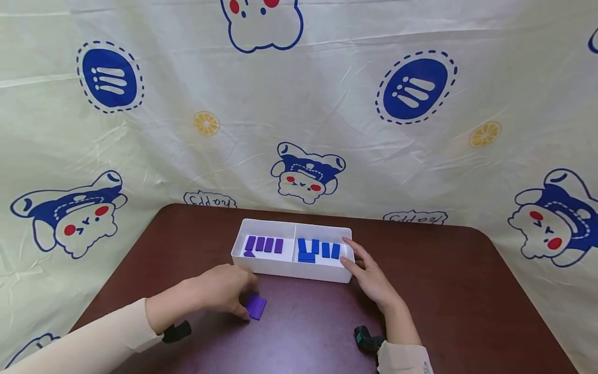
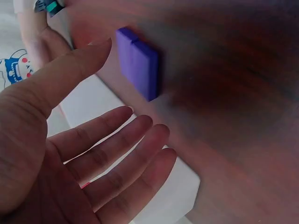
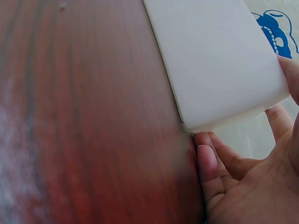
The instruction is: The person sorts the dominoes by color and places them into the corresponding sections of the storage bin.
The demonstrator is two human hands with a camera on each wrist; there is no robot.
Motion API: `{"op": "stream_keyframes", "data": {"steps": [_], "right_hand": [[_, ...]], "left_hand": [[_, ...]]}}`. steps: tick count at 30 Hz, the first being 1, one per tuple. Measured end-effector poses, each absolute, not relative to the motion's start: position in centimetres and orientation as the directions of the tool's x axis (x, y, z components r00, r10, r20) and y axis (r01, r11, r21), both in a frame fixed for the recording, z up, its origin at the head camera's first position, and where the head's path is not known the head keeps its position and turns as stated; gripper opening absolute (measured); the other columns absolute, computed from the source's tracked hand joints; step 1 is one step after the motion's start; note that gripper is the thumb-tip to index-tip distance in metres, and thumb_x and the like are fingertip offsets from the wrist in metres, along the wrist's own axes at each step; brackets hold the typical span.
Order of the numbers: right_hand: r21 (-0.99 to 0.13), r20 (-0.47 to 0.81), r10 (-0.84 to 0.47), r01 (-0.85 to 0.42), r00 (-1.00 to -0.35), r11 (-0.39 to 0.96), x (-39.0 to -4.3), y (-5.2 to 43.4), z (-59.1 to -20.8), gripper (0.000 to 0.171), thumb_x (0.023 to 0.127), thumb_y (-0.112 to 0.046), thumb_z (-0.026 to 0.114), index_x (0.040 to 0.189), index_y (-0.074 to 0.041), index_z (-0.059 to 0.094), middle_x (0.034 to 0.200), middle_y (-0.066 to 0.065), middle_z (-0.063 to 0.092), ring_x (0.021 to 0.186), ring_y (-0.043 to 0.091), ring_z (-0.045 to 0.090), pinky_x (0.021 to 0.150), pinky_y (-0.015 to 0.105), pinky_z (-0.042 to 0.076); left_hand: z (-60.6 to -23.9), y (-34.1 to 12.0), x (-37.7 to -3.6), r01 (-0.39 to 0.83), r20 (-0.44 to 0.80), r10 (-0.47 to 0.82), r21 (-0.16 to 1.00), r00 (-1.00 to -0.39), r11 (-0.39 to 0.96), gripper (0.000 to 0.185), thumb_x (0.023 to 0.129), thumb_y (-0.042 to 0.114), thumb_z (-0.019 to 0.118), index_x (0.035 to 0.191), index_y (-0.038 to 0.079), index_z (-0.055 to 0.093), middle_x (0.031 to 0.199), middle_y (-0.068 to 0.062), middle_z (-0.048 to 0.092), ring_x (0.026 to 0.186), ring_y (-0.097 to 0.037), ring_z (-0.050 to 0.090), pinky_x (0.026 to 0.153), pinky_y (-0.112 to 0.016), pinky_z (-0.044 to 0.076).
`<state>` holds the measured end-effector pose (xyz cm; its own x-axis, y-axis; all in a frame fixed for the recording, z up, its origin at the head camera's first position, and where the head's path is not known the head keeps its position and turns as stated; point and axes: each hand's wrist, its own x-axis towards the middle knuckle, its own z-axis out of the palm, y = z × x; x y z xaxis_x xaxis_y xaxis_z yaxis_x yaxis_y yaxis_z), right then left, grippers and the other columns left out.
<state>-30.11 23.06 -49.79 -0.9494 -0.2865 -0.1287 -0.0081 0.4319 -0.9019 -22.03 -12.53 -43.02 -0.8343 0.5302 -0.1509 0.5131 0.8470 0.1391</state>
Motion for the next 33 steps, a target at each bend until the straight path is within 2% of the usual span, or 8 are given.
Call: {"op": "stream_keyframes", "data": {"steps": [4,10,17,25,33], "right_hand": [[-0.905,-0.133,-0.286,-0.002,-0.949,0.426,-30.2,23.2,-49.8,0.066,0.105,-0.052,0.053,0.163,-0.042,0.023,0.167,0.018,0.027,0.143,0.04,0.04,0.114,0.063,0.037],[-0.911,-0.12,-0.288,-0.01,-0.95,0.412,-30.4,23.4,-49.6,0.067,0.105,-0.052,0.053,0.164,-0.042,0.023,0.167,0.018,0.027,0.144,0.041,0.039,0.115,0.068,0.033],[-0.903,-0.138,-0.278,0.005,-0.951,0.429,-30.0,23.1,-49.7,0.066,0.105,-0.05,0.054,0.163,-0.043,0.025,0.167,0.019,0.028,0.141,0.04,0.04,0.112,0.063,0.038],[-0.913,-0.138,-0.293,0.007,-0.946,0.407,-30.0,23.1,-49.8,0.066,0.105,-0.051,0.054,0.163,-0.042,0.024,0.168,0.019,0.025,0.146,0.042,0.036,0.115,0.07,0.033],[-0.914,-0.135,-0.287,0.008,-0.948,0.405,-30.0,23.4,-50.0,0.066,0.105,-0.049,0.055,0.163,-0.042,0.024,0.168,0.019,0.025,0.143,0.041,0.038,0.114,0.068,0.035]], "left_hand": [[-43.6,-12.4,-21.9,0.53,-0.159,0.541,0.111,-0.826,0.841,0.048,0.068,0.045,0.096,0.102,0.018,0.076,0.089,0.007,0.067,0.079,-0.007,0.059,0.072,-0.029,0.053],[-43.9,-12.5,-22.4,0.564,-0.138,0.567,0.067,-0.812,0.823,0.047,0.069,0.043,0.096,0.105,0.02,0.076,0.093,0.009,0.064,0.082,-0.006,0.059,0.074,-0.03,0.055],[-44.9,-12.8,-22.3,0.595,-0.121,0.601,0.087,-0.79,0.799,0.039,0.075,0.039,0.093,0.104,0.02,0.076,0.094,0.009,0.064,0.081,-0.006,0.058,0.074,-0.029,0.054],[-45.3,-13.3,-22.3,0.586,-0.114,0.593,0.091,-0.797,0.805,0.034,0.076,0.039,0.091,0.101,0.021,0.077,0.091,0.01,0.062,0.076,-0.005,0.055,0.068,-0.028,0.05],[-44.2,-13.3,-22.4,0.583,-0.105,0.593,0.112,-0.798,0.805,0.032,0.079,0.038,0.089,0.102,0.02,0.078,0.087,0.01,0.058,0.073,-0.005,0.051,0.064,-0.025,0.046]]}}
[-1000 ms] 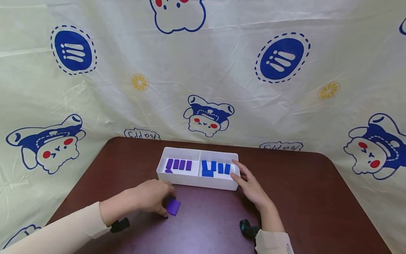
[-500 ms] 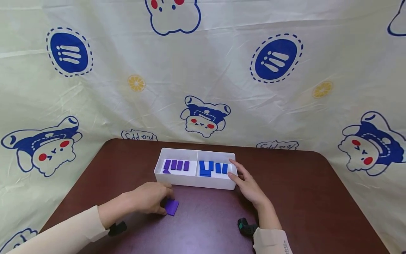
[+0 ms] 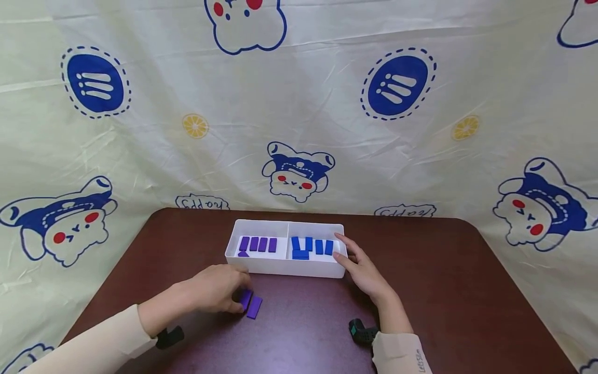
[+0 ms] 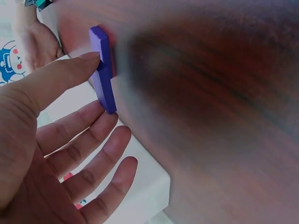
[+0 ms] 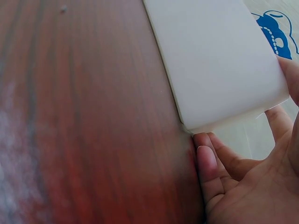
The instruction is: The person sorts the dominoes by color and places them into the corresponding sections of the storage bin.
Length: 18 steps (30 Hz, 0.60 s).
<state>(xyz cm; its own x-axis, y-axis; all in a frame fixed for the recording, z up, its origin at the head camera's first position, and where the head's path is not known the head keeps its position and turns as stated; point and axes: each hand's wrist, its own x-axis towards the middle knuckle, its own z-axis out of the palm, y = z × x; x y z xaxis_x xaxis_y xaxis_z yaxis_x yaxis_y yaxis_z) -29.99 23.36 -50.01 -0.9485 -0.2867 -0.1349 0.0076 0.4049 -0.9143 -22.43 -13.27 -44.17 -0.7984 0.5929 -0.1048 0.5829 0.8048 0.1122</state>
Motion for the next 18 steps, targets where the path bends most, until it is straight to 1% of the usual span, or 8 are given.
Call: {"op": "stream_keyframes", "data": {"steps": [2,6,13,18], "right_hand": [[-0.913,-0.133,-0.286,0.005,-0.949,0.407,-30.0,23.3,-50.1,0.066,0.105,-0.049,0.055,0.163,-0.042,0.024,0.167,0.019,0.026,0.142,0.04,0.039,0.114,0.067,0.037],[-0.916,-0.125,-0.287,-0.001,-0.95,0.401,-30.0,23.4,-50.1,0.066,0.105,-0.048,0.055,0.163,-0.041,0.025,0.167,0.02,0.027,0.142,0.04,0.04,0.114,0.066,0.037],[-0.918,-0.123,-0.295,-0.004,-0.947,0.397,-29.9,23.4,-50.0,0.067,0.105,-0.049,0.055,0.164,-0.04,0.024,0.167,0.019,0.026,0.142,0.041,0.039,0.114,0.067,0.037],[-0.917,-0.124,-0.293,-0.004,-0.948,0.398,-29.8,23.5,-49.9,0.066,0.105,-0.049,0.055,0.164,-0.04,0.025,0.167,0.019,0.026,0.143,0.042,0.039,0.114,0.067,0.037]], "left_hand": [[-43.9,-13.3,-22.4,0.578,-0.104,0.589,0.117,-0.802,0.808,0.032,0.08,0.038,0.089,0.103,0.019,0.078,0.087,0.01,0.058,0.072,-0.005,0.05,0.063,-0.025,0.045],[-43.4,-13.3,-22.6,0.577,-0.096,0.587,0.119,-0.804,0.808,0.032,0.08,0.037,0.088,0.104,0.019,0.078,0.09,0.01,0.061,0.073,-0.005,0.051,0.065,-0.026,0.046],[-42.7,-13.3,-23.0,0.589,-0.081,0.599,0.117,-0.797,0.8,0.026,0.082,0.036,0.086,0.101,0.02,0.078,0.093,0.008,0.065,0.076,-0.005,0.053,0.068,-0.027,0.048],[-42.1,-13.3,-23.4,0.585,-0.072,0.597,0.131,-0.799,0.8,0.027,0.084,0.036,0.084,0.104,0.02,0.077,0.096,0.006,0.067,0.076,-0.006,0.053,0.069,-0.027,0.047]]}}
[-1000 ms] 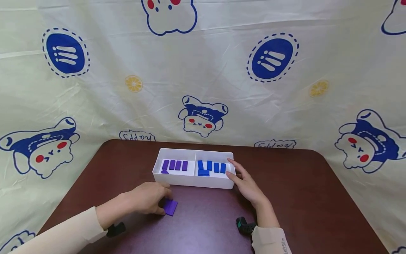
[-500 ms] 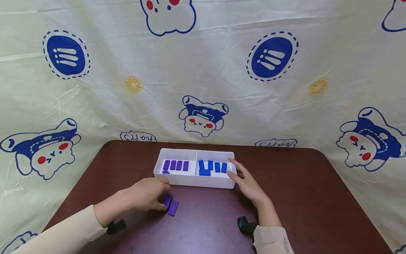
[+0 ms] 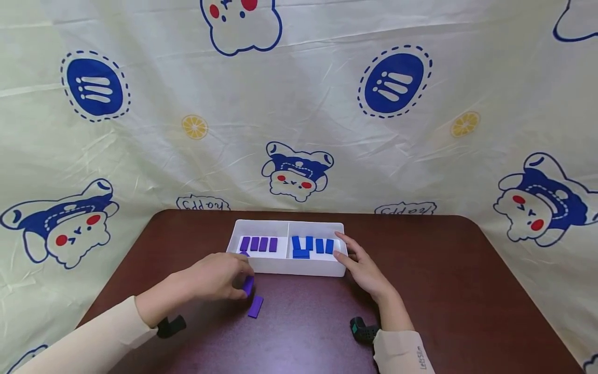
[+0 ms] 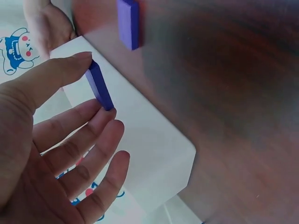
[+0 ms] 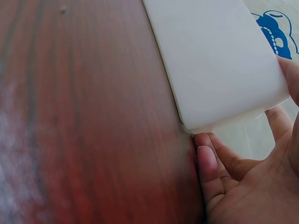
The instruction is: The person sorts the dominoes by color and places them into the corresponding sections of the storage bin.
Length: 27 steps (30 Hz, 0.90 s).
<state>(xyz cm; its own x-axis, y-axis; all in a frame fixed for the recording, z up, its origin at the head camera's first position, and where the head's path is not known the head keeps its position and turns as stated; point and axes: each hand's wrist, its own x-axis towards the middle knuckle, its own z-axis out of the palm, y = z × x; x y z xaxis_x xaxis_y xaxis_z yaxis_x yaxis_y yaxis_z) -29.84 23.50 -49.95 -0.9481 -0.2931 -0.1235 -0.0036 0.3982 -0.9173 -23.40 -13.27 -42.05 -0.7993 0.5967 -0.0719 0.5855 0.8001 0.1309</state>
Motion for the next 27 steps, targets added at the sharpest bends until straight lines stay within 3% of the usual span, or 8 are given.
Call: {"op": "stream_keyframes", "data": {"steps": [11,20,27], "right_hand": [[-0.92,-0.119,-0.301,-0.009,-0.946,0.393,-29.9,23.6,-50.0,0.066,0.105,-0.049,0.055,0.163,-0.04,0.025,0.168,0.019,0.025,0.143,0.042,0.038,0.113,0.067,0.037],[-0.912,-0.133,-0.292,0.002,-0.947,0.411,-30.0,23.6,-50.0,0.067,0.104,-0.053,0.055,0.163,-0.041,0.025,0.168,0.018,0.026,0.143,0.041,0.038,0.114,0.068,0.036],[-0.909,-0.14,-0.287,0.008,-0.947,0.416,-29.9,23.5,-50.0,0.067,0.104,-0.053,0.055,0.163,-0.041,0.025,0.167,0.018,0.026,0.143,0.041,0.039,0.114,0.066,0.038]], "left_hand": [[-40.2,-13.2,-24.6,0.543,-0.035,0.554,0.154,-0.832,0.825,0.041,0.088,0.041,0.081,0.122,0.017,0.076,0.117,0.004,0.072,0.095,-0.011,0.07,0.081,-0.033,0.057],[-39.8,-12.9,-26.2,0.525,-0.003,0.539,0.222,-0.842,0.821,0.041,0.092,0.037,0.078,0.125,0.013,0.076,0.115,-0.002,0.073,0.095,-0.017,0.069,0.079,-0.032,0.057],[-39.9,-12.8,-27.8,0.508,0.009,0.52,0.227,-0.854,0.831,0.043,0.093,0.037,0.077,0.128,0.013,0.075,0.12,-0.004,0.073,0.09,-0.013,0.061,0.073,-0.027,0.053]]}}
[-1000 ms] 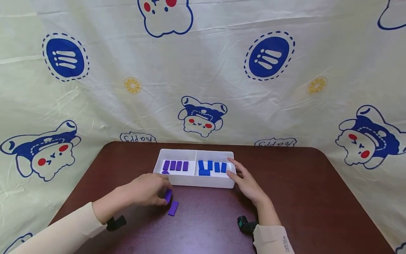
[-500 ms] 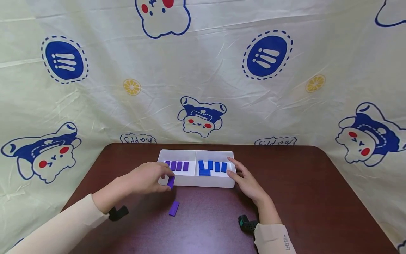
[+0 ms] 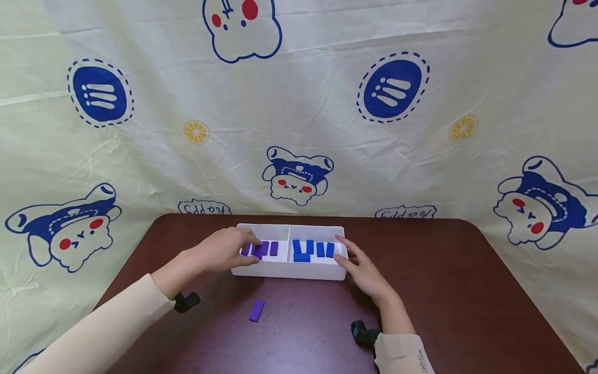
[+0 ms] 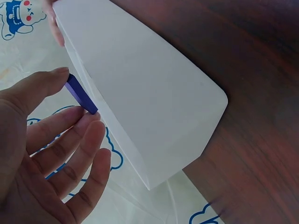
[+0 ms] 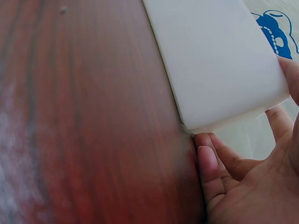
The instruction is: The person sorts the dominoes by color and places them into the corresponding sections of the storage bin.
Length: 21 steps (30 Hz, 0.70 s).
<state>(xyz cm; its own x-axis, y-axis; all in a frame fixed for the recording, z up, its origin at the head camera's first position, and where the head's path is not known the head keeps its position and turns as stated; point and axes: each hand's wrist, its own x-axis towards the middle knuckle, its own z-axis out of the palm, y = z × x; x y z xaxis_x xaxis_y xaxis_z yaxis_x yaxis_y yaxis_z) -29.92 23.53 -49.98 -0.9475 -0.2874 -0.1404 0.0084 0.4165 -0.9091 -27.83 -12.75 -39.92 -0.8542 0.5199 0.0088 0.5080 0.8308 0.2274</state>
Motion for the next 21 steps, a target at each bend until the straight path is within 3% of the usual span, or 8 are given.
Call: {"op": "stream_keyframes", "data": {"steps": [9,21], "right_hand": [[-0.916,-0.14,-0.283,0.016,-0.949,0.4,-29.9,23.4,-50.2,0.066,0.104,-0.05,0.056,0.163,-0.041,0.027,0.167,0.018,0.028,0.144,0.041,0.039,0.114,0.067,0.036],[-0.92,-0.122,-0.29,-0.001,-0.949,0.392,-29.9,23.5,-50.2,0.065,0.105,-0.047,0.056,0.163,-0.04,0.027,0.166,0.019,0.029,0.142,0.041,0.04,0.112,0.065,0.038]], "left_hand": [[-40.4,-12.5,-28.9,0.479,0.009,0.49,0.229,-0.872,0.847,0.045,0.094,0.036,0.077,0.131,0.011,0.073,0.132,-0.006,0.071,0.115,-0.021,0.065,0.098,-0.041,0.056],[-40.7,-11.4,-29.9,0.494,0.005,0.502,0.184,-0.865,0.85,0.043,0.092,0.033,0.08,0.13,0.014,0.074,0.131,-0.003,0.073,0.119,-0.022,0.066,0.101,-0.041,0.055]]}}
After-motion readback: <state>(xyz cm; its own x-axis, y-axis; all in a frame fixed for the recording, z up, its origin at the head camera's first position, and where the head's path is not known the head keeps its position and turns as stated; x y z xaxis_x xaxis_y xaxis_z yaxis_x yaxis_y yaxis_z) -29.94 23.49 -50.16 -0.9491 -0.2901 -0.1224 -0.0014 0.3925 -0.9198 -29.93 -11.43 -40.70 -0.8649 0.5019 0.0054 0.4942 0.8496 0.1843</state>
